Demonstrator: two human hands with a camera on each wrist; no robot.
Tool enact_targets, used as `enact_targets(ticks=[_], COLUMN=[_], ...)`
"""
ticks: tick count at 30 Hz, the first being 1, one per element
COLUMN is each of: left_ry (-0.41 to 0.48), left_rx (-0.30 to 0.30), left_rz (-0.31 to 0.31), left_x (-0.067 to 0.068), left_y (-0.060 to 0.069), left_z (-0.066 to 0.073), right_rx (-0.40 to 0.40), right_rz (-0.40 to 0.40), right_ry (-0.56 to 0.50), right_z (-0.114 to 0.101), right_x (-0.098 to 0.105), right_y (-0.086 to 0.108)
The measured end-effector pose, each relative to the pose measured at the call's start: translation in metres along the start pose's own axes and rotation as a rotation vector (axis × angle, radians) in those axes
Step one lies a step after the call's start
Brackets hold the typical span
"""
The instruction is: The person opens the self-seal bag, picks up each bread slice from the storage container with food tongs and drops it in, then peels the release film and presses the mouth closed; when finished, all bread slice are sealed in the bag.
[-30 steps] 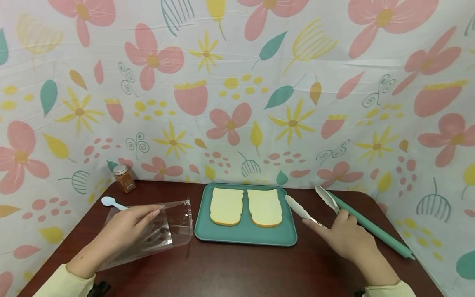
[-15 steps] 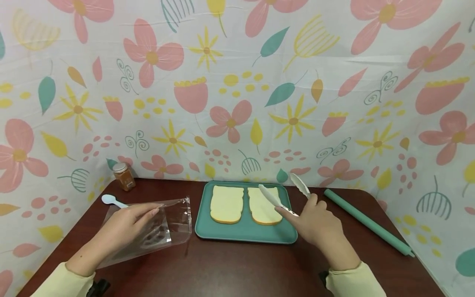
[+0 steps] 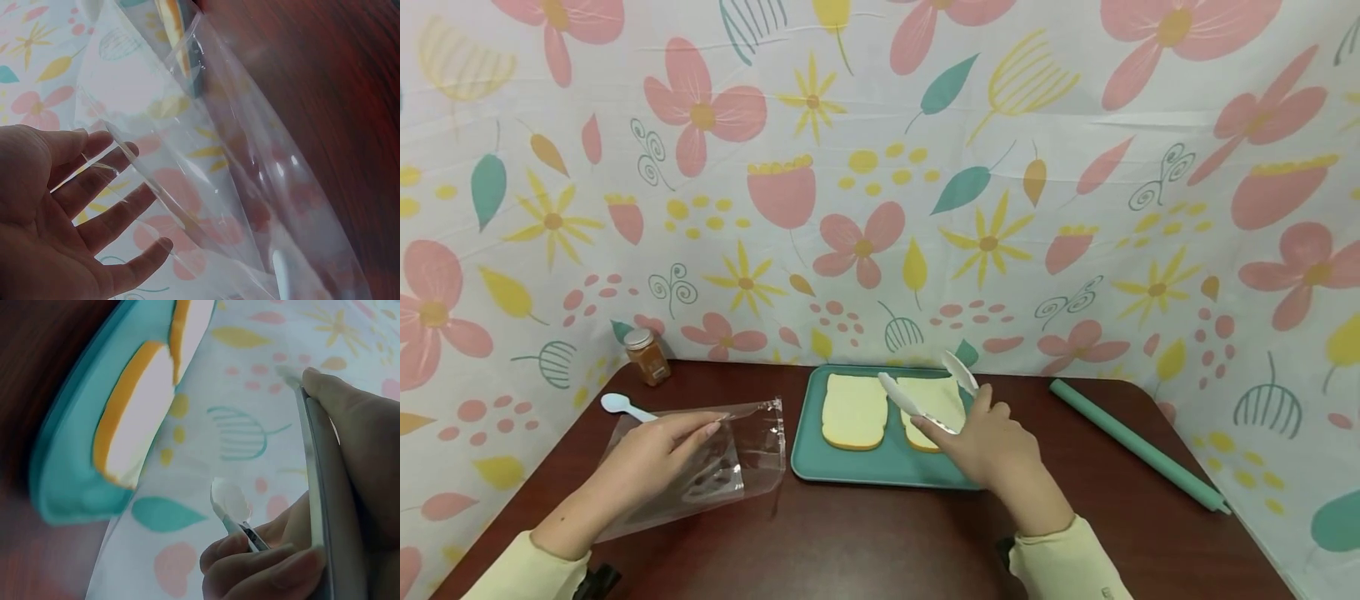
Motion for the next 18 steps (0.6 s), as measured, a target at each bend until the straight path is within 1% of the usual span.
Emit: enact_targets(ticks=[6,9,12,14,18], left_ry=[-0.010,-0.014,-0.019,-0.022,-0.024], left_rx=[-0.006,-0.006,0.007,0.015,0.008], left_rz=[0.001,-0.001,-0.010,-0.018,-0.014], left_x=[-0.001,-0.001,-0.002,-0.002,-0.003], left_y=[0.000,0.000,0.002,0.002,0.001], left_z=[0.001,0.001,0.000,-0.001,-0.001], right_rx=[0.062,0.076,0.084,0.086,0.092], right_rz=[0.014,0.017,0.024,0.039,0.096], right_ry=[-0.020,-0.028,-0.037,-0.044,-0.054], right_z=[-0.024,-0.033,-0.043,-0.050,-0.063], right_x=[-0.004,-0.005,-0.010,-0.011,-0.014], right_y=[0.007,0.010,0.012,0.013,0.016])
Point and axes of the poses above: each hand's wrist, its own y-axis away from the middle knuckle, its own x-axis out of the back of the hand, z = x × y, the point moved 9 cm from there along -y, towards the middle knuckle, and after that the axes turned 14 degrees about -x, right-handed, at the moved point
